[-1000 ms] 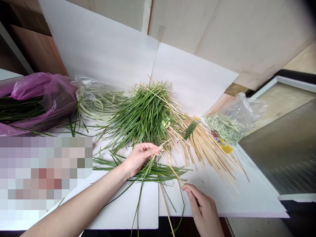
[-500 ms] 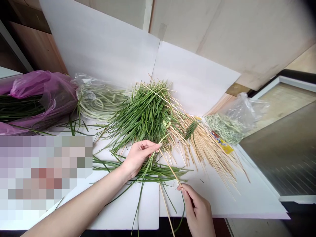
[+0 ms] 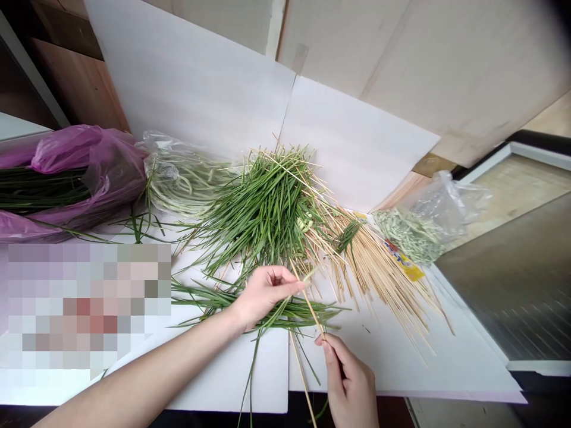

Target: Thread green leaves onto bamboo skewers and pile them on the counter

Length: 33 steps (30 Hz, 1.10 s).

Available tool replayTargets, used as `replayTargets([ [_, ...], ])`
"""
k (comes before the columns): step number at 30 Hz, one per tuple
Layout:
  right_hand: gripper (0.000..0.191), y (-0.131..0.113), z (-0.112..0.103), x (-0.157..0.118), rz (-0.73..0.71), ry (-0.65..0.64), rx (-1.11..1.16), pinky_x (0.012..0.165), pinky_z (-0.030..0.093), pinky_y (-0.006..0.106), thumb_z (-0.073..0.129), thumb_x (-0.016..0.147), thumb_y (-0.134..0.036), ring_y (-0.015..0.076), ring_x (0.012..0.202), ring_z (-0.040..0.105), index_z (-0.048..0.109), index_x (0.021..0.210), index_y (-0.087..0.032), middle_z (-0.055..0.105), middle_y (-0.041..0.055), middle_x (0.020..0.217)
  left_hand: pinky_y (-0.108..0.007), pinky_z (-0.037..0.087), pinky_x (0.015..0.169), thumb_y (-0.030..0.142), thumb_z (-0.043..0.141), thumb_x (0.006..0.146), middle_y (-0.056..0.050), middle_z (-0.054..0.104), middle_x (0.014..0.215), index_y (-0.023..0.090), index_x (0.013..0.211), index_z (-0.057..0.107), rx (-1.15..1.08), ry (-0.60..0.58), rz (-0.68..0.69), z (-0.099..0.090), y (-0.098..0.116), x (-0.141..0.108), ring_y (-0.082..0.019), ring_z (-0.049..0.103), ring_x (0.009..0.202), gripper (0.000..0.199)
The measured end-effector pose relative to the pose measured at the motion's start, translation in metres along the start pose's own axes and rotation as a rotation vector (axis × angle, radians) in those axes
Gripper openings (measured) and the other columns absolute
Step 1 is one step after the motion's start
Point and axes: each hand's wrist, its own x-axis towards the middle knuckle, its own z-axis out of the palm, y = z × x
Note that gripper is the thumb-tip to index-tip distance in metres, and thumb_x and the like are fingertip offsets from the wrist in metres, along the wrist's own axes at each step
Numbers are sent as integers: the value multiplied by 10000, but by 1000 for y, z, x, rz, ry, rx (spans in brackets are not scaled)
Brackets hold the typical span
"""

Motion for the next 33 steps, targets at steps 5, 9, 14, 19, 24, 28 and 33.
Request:
replayTargets([
  [5, 312, -5, 2, -1, 27, -8, 16, 489, 487, 162, 424, 1030, -350, 189, 763, 715, 681, 952, -192, 743, 76, 882, -238, 383, 589, 376, 867, 641, 1, 635, 626, 122, 648, 649, 47, -179, -82, 12, -17, -9, -92, 512, 574, 334],
  [9, 298, -6, 1, 1, -18, -15, 19, 655, 539, 174, 421, 1031, -329, 179, 757, 722, 669, 944, -189, 741, 61, 841, -256, 420, 615, 399, 835, 681, -30, 665, 671, 123, 668, 651, 112, -287, -84, 15, -27, -13, -119, 558, 607, 333],
  [14, 314, -4, -10, 4, -10, -27, 0, 683, 545, 170, 436, 1022, -350, 184, 778, 723, 680, 910, -187, 741, 61, 851, -246, 417, 600, 400, 724, 814, -58, 710, 852, 149, 924, 729, 389, -437, 64, 9, -4, -15, -143, 589, 703, 274],
  [19, 325, 15, -37, 8, 129, 48, -29, 666, 550, 200, 498, 971, -440, 203, 746, 693, 696, 891, -194, 730, 53, 852, -388, 438, 976, 339, 655, 857, -115, 673, 1216, 195, 1305, 612, 829, -507, 452, 5, 6, -17, -266, 582, 1114, 473],
  [24, 353, 49, -67, 9, 262, 81, -59, 468, 481, 206, 567, 907, -508, 204, 669, 655, 721, 952, -194, 736, 56, 919, -423, 403, 971, 343, 666, 835, -130, 699, 1118, 170, 1202, 662, 1283, -515, 595, 4, -21, -16, -308, 561, 1086, 406],
  [28, 360, 59, -82, 9, 283, -33, -30, 484, 472, 224, 575, 895, -520, 175, 577, 586, 730, 939, -199, 722, 38, 881, -401, 401, 900, 444, 618, 884, -108, 714, 974, 182, 1109, 700, 1319, -478, 590, 3, -20, -15, -287, 575, 991, 355],
  [33, 362, 52, -84, 8, 352, -83, 5, 437, 372, 239, 564, 894, -537, 148, 477, 441, 719, 898, -210, 615, -11, 657, -415, 356, 949, 563, 462, 947, -131, 665, 1234, 196, 1344, 590, 1234, -480, 563, 2, -11, -16, -298, 532, 1103, 556],
])
